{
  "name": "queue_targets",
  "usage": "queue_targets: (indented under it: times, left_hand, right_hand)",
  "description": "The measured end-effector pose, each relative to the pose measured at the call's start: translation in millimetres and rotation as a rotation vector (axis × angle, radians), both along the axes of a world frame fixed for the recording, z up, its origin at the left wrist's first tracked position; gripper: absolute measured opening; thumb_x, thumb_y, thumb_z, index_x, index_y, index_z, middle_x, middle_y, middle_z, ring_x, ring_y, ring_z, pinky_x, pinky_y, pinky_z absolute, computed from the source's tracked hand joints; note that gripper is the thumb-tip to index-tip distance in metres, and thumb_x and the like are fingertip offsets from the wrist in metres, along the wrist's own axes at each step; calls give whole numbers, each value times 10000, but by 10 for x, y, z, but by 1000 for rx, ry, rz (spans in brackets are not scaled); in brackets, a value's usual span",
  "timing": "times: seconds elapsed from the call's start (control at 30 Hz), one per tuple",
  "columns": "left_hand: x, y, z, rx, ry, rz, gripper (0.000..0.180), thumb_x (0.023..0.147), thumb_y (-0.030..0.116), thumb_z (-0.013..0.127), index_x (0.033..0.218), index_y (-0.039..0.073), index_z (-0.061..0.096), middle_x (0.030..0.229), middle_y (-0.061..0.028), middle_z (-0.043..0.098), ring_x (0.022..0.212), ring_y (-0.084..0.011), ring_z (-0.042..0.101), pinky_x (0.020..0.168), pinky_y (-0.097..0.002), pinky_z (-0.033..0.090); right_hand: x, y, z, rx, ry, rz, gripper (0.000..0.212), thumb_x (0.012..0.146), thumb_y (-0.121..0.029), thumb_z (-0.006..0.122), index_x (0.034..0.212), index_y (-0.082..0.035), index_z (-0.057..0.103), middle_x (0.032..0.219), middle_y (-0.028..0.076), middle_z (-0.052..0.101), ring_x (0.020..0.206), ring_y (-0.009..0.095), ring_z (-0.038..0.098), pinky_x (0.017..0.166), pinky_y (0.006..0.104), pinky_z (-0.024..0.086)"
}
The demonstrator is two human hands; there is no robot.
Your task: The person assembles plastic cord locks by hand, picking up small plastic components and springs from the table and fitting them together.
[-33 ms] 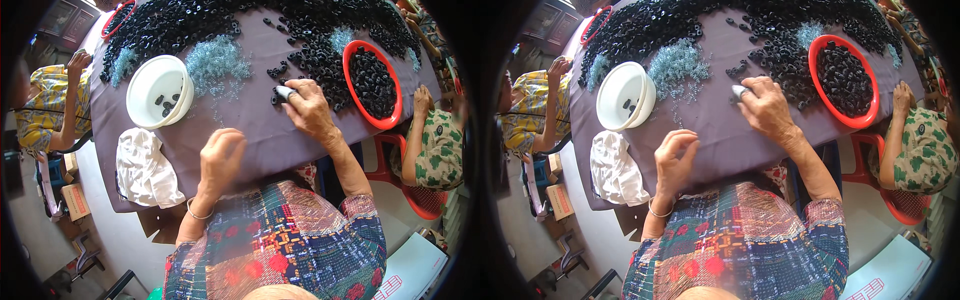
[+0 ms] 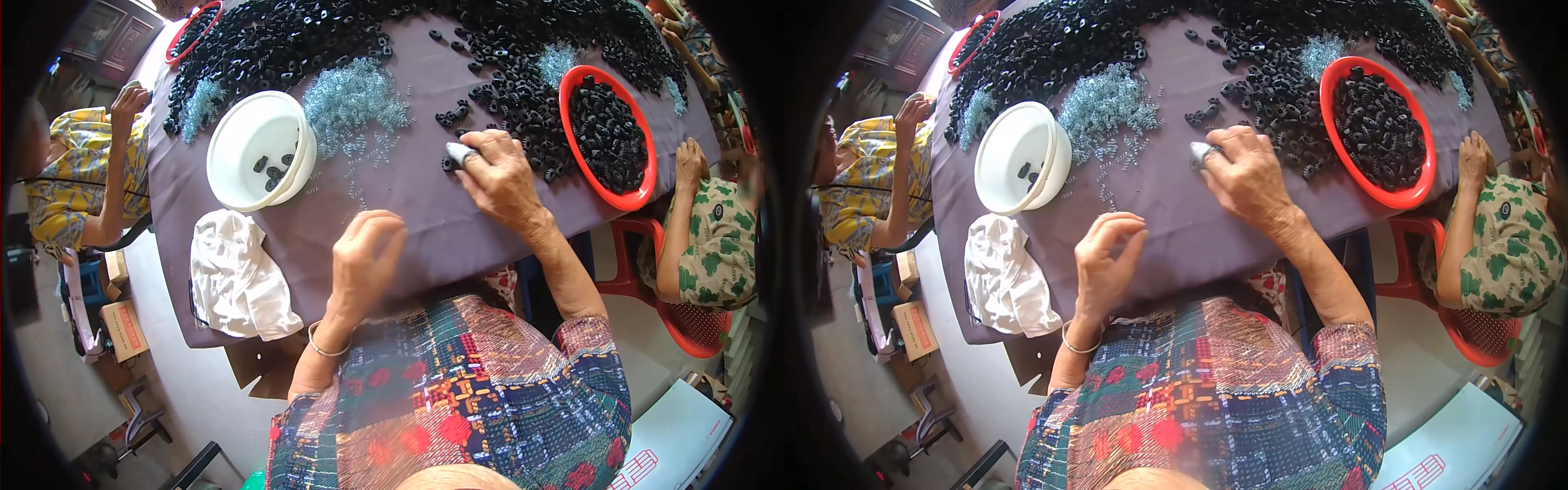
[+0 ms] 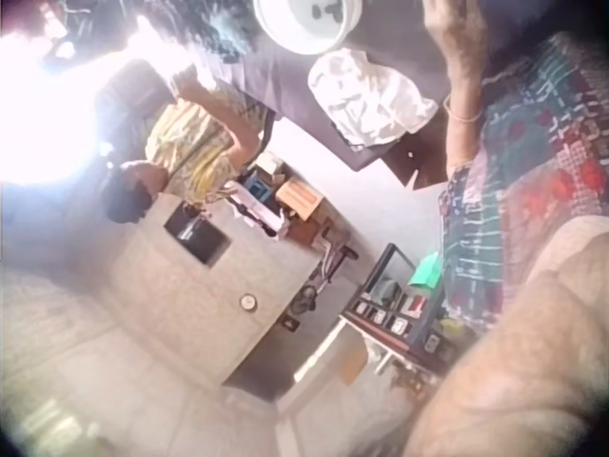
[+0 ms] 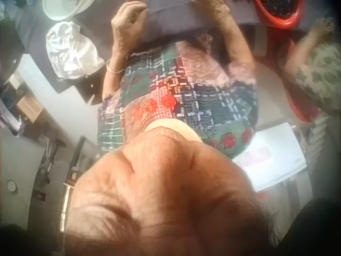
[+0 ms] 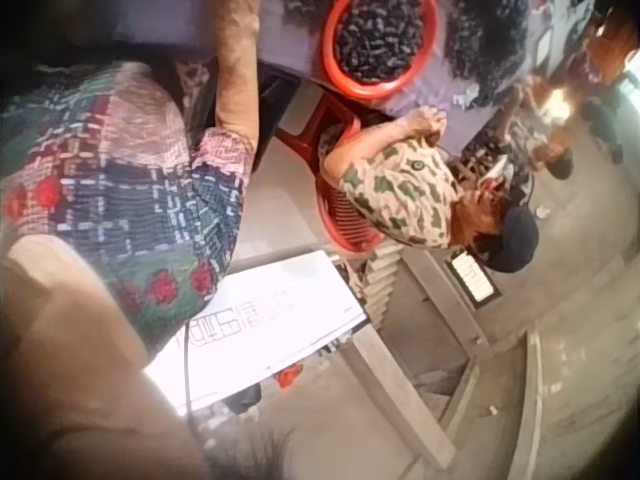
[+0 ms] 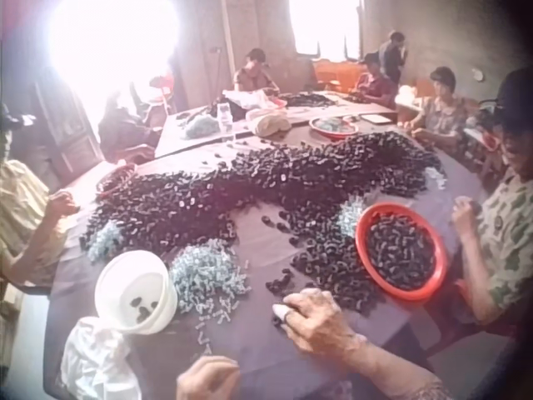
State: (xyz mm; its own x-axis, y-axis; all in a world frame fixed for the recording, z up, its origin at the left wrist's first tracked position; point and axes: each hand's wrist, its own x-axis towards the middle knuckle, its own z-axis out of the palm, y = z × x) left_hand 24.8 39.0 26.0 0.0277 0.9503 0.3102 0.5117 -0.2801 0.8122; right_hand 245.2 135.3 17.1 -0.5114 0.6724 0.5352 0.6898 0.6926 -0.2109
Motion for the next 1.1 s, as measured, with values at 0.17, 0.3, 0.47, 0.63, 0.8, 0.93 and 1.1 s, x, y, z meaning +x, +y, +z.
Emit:
queue_targets:
  times: [0.17, 0.3, 0.47, 0.63, 0.8, 0.93, 1.1]
  left_hand:
    - [51, 34, -100, -46, -19, -53, 118, 786, -28, 697, 891, -2, 651, 918, -83, 667, 746, -141, 622, 666, -252, 501]
    - [45, 29, -156, -54, -55, -27, 115, 782, -20, 692, 881, 0, 638, 896, -108, 658, 761, -221, 638, 675, -303, 513]
    - [44, 20, -163, -44, -63, -23, 107, 797, -39, 676, 891, -16, 632, 911, -102, 659, 765, -171, 644, 669, -256, 511]
    - [52, 28, -171, -93, -158, 18, 127, 779, -15, 692, 890, 0, 632, 893, -126, 656, 798, -268, 659, 704, -331, 523]
    - [39, 13, -201, -275, -374, 29, 140, 806, 14, 691, 936, -6, 642, 901, -101, 665, 817, -196, 660, 732, -296, 514]
    - [139, 46, -129, -385, -517, 7, 167, 811, 44, 710, 957, -7, 648, 900, -89, 658, 814, -156, 648, 732, -278, 515]
    - [128, 67, -210, -259, -538, -55, 181, 802, 24, 717, 964, -11, 645, 909, -87, 631, 785, -148, 634, 713, -273, 520]
  right_hand:
    - [-200, -180, -136, 87, -39, 129, 211, 756, -139, 629, 945, -58, 676, 1019, 65, 618, 969, 224, 560, 818, 374, 415]
    - [-250, -358, -180, -33, 79, 216, 240, 747, -47, 638, 981, -27, 683, 1059, 92, 639, 996, 273, 583, 841, 392, 489]
    - [-195, -406, -232, -149, 253, 169, 375, 725, 108, 627, 1086, 9, 639, 1047, 126, 631, 933, 295, 614, 790, 376, 521]
    - [-200, -372, -261, -242, 393, 120, 395, 744, 122, 622, 1123, 11, 625, 1006, 127, 633, 851, 252, 637, 732, 330, 528]
    - [-261, -478, -135, -545, 561, -9, 504, 702, 85, 656, 1191, 14, 560, 866, 123, 640, 731, 307, 622, 659, 380, 512]
    - [-298, -482, -13, -449, 369, 203, 360, 677, 81, 640, 1020, 25, 544, 840, 139, 616, 760, 331, 609, 697, 408, 498]
    - [-392, -495, 83, -281, 266, 305, 314, 689, 91, 620, 987, 30, 542, 824, 164, 596, 748, 347, 597, 681, 414, 494]
